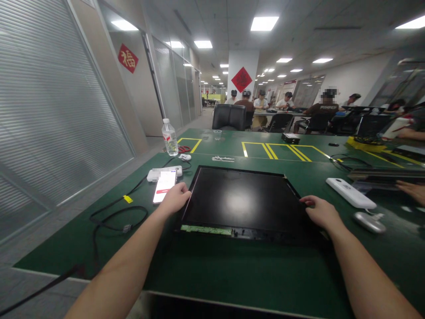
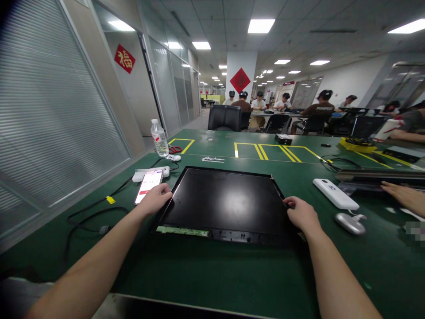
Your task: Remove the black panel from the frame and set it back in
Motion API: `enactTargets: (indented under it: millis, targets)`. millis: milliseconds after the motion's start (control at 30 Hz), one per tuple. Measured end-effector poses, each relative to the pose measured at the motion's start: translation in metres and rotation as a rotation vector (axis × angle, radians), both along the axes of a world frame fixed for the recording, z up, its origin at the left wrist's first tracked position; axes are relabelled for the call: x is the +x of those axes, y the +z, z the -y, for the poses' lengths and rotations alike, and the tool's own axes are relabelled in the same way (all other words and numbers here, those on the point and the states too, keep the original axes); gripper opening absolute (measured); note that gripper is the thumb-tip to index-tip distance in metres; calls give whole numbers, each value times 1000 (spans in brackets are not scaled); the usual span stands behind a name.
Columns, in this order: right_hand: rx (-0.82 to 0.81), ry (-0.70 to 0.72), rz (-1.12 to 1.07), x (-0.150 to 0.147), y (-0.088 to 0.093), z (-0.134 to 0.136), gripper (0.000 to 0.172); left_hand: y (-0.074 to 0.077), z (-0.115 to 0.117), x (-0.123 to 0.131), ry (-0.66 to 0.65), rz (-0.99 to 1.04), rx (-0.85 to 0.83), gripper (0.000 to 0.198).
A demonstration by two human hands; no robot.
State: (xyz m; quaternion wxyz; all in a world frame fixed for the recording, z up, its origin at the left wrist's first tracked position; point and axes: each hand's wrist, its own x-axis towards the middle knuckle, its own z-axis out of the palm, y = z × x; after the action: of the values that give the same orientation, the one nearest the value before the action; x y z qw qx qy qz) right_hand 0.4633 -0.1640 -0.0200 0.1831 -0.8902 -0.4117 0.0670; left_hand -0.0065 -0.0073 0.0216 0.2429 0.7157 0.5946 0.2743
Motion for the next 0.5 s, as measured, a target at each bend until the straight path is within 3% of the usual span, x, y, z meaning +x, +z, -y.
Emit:
enactTargets:
  millis: [100,233,500]
  targets:
    - [-2,4,6,1,-1,0,45,3,3,4,47,293,-81,6]
    - [8,7,16,-1,-2,1,44,3,5,10,109,615,-211,18]
    - [-23,39,54,-2,-2,-1,46,1,4,16,211,899,-404,25]
